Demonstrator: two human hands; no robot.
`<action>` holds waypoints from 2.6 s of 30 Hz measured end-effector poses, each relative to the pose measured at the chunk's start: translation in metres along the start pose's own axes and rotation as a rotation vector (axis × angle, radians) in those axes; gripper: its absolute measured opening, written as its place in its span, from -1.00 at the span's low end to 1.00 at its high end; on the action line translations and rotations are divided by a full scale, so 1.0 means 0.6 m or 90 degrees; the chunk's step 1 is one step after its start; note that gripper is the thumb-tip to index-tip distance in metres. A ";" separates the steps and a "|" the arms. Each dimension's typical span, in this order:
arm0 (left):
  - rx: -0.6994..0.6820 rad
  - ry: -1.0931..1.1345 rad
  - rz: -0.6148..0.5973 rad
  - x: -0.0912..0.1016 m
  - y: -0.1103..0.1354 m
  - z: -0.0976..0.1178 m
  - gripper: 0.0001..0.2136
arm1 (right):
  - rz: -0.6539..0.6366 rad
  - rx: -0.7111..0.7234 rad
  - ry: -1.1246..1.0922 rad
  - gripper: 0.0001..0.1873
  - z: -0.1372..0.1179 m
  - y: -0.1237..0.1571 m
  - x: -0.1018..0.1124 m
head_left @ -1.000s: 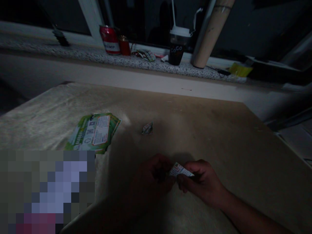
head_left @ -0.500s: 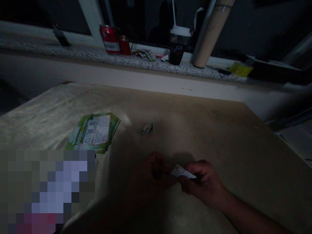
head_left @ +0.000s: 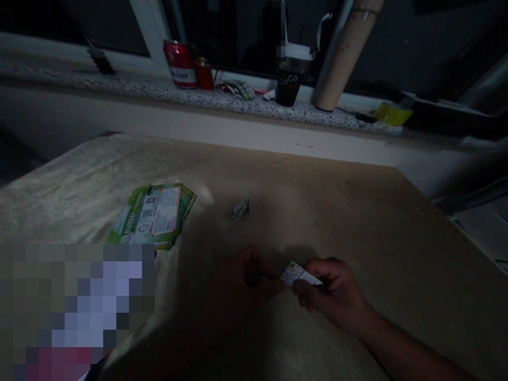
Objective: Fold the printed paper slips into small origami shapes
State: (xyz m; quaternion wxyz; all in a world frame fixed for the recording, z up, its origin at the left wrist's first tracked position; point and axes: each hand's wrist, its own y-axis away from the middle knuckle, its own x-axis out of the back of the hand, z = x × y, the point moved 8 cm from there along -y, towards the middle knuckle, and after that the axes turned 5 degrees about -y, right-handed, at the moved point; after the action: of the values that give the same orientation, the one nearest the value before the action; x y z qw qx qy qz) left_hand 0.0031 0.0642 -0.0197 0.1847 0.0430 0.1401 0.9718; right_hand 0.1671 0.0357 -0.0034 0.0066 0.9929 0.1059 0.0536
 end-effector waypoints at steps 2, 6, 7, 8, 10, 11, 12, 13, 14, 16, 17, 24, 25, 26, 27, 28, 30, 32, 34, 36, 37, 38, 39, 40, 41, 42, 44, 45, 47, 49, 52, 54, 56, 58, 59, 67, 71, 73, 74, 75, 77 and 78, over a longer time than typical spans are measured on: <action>0.001 -0.019 -0.002 0.001 -0.001 0.001 -0.72 | 0.005 -0.004 -0.004 -0.68 0.003 -0.001 0.003; -0.002 -0.046 0.030 0.009 0.002 0.008 -0.64 | -0.010 -0.007 -0.006 -0.70 0.002 -0.001 0.000; 0.000 -0.052 0.036 0.011 0.002 0.009 -0.65 | -0.012 -0.011 -0.006 -0.70 0.002 -0.001 -0.001; 0.004 -0.057 0.035 0.011 0.003 0.010 -0.68 | -0.012 -0.015 -0.005 -0.70 0.002 -0.002 -0.001; 0.014 -0.050 0.023 0.010 0.001 0.007 -0.74 | -0.007 -0.024 -0.002 -0.70 0.004 -0.003 0.000; 0.013 -0.040 0.014 0.009 -0.001 0.004 -0.75 | -0.002 -0.027 -0.002 -0.69 0.005 -0.003 0.002; 0.009 -0.029 0.004 0.007 -0.004 0.001 -0.74 | 0.003 -0.031 -0.003 -0.68 0.006 -0.003 0.003; 0.002 -0.025 -0.008 0.005 -0.006 -0.003 -0.74 | 0.006 -0.033 -0.005 -0.68 0.008 -0.003 0.004; -0.007 -0.024 -0.024 0.001 -0.008 -0.006 -0.75 | 0.007 -0.035 -0.008 -0.67 0.009 -0.003 0.005; -0.027 -0.026 -0.065 -0.009 -0.010 -0.013 -0.76 | 0.002 -0.036 -0.014 -0.68 0.009 -0.002 0.004; -0.039 -0.028 -0.089 -0.015 -0.009 -0.014 -0.76 | -0.006 -0.035 -0.018 -0.68 0.009 -0.001 0.003; -0.068 -0.176 -0.177 -0.039 0.015 0.004 -0.64 | -0.069 -0.024 -0.057 -0.76 0.002 0.003 -0.014; -0.065 -0.181 -0.177 -0.040 0.018 0.008 -0.64 | -0.085 -0.029 -0.060 -0.78 0.003 0.004 -0.017; -0.059 -0.181 -0.176 -0.040 0.020 0.011 -0.66 | -0.101 -0.035 -0.064 -0.80 0.004 0.005 -0.021; -0.046 -0.181 -0.178 -0.041 0.021 0.011 -0.67 | -0.113 -0.041 -0.068 -0.81 0.005 0.006 -0.024; -0.029 -0.179 -0.175 -0.041 0.022 0.010 -0.67 | -0.119 -0.043 -0.073 -0.80 0.004 0.006 -0.025; 0.021 -0.157 -0.179 -0.042 0.021 0.002 -0.67 | -0.115 -0.035 -0.078 -0.78 0.002 0.006 -0.023; 0.055 -0.126 -0.183 -0.043 0.020 -0.004 -0.68 | -0.098 -0.020 -0.079 -0.75 -0.001 0.005 -0.018; 0.047 -0.105 -0.170 -0.039 0.017 -0.002 -0.71 | -0.074 -0.007 -0.080 -0.75 -0.003 0.003 -0.012; 0.028 -0.107 -0.139 -0.031 0.015 0.001 -0.75 | -0.049 -0.009 -0.082 -0.76 0.000 0.001 -0.007; 0.020 -0.112 -0.130 -0.029 0.015 0.003 -0.76 | -0.040 -0.015 -0.081 -0.77 0.002 0.000 -0.006; 0.012 -0.118 -0.125 -0.028 0.015 0.004 -0.77 | -0.036 -0.024 -0.078 -0.78 0.004 -0.001 -0.007; 0.008 -0.120 -0.122 -0.027 0.015 0.005 -0.77 | -0.035 -0.034 -0.073 -0.79 0.005 -0.001 -0.008; 0.005 -0.120 -0.129 -0.029 0.015 0.005 -0.77 | -0.036 -0.040 -0.070 -0.79 0.006 -0.001 -0.010; 0.001 -0.117 -0.126 -0.030 0.015 0.006 -0.77 | -0.038 -0.041 -0.066 -0.78 0.005 -0.002 -0.011; 0.002 -0.113 -0.127 -0.031 0.015 0.005 -0.77 | -0.041 -0.038 -0.064 -0.77 0.003 -0.002 -0.013; 0.017 -0.109 -0.117 -0.031 0.013 0.000 -0.78 | -0.046 -0.027 -0.063 -0.76 -0.002 -0.002 -0.014; 0.026 -0.106 -0.114 -0.030 0.013 -0.002 -0.79 | -0.045 -0.021 -0.062 -0.75 -0.004 -0.002 -0.014; 0.032 -0.099 -0.106 -0.028 0.011 -0.006 -0.80 | -0.041 -0.019 -0.059 -0.75 -0.004 -0.002 -0.013; 0.013 -0.099 -0.104 -0.026 0.011 -0.006 -0.80 | -0.034 -0.021 -0.060 -0.75 -0.004 -0.003 -0.013; -0.012 -0.110 -0.103 -0.023 0.013 -0.004 -0.81 | -0.026 -0.018 -0.063 -0.75 -0.006 -0.004 -0.014; -0.017 -0.116 -0.104 -0.022 0.016 -0.001 -0.81 | -0.023 -0.019 -0.056 -0.77 -0.007 -0.003 -0.015; -0.017 -0.119 -0.101 -0.022 0.018 0.005 -0.81 | -0.022 -0.026 -0.048 -0.79 -0.006 -0.002 -0.014; -0.014 -0.119 -0.094 -0.021 0.020 0.010 -0.81 | -0.020 -0.033 -0.038 -0.78 -0.005 -0.001 -0.013; -0.011 -0.121 -0.091 -0.021 0.020 0.011 -0.81 | -0.018 -0.035 -0.033 -0.78 -0.004 -0.001 -0.012; -0.009 -0.119 -0.113 -0.024 0.016 0.006 -0.79 | -0.030 -0.043 -0.077 -0.78 0.003 0.003 -0.014; -0.005 -0.125 -0.105 -0.023 0.014 0.003 -0.81 | -0.042 -0.021 -0.053 -0.73 -0.007 0.002 -0.014; -0.014 -0.135 -0.102 -0.021 0.014 0.002 -0.81 | -0.039 -0.015 -0.028 -0.71 -0.010 0.000 -0.012; -0.021 -0.144 -0.104 -0.020 0.015 0.002 -0.80 | -0.037 -0.017 -0.020 -0.69 -0.010 -0.001 -0.011; -0.030 -0.152 -0.107 -0.019 0.015 0.003 -0.80 | -0.037 -0.022 -0.014 -0.68 -0.010 -0.002 -0.010; -0.046 -0.162 -0.109 -0.017 0.017 0.004 -0.79 | -0.045 -0.035 -0.010 -0.66 -0.008 -0.002 -0.011; -0.050 -0.164 -0.111 -0.017 0.017 0.003 -0.79 | -0.050 -0.041 -0.008 -0.65 -0.007 -0.002 -0.012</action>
State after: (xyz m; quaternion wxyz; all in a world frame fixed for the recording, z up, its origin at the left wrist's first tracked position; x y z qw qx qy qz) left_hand 0.0094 0.0519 -0.0152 0.2862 0.1479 0.0805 0.9432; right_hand 0.1594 0.0353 -0.0003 0.0415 0.9876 0.1428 0.0501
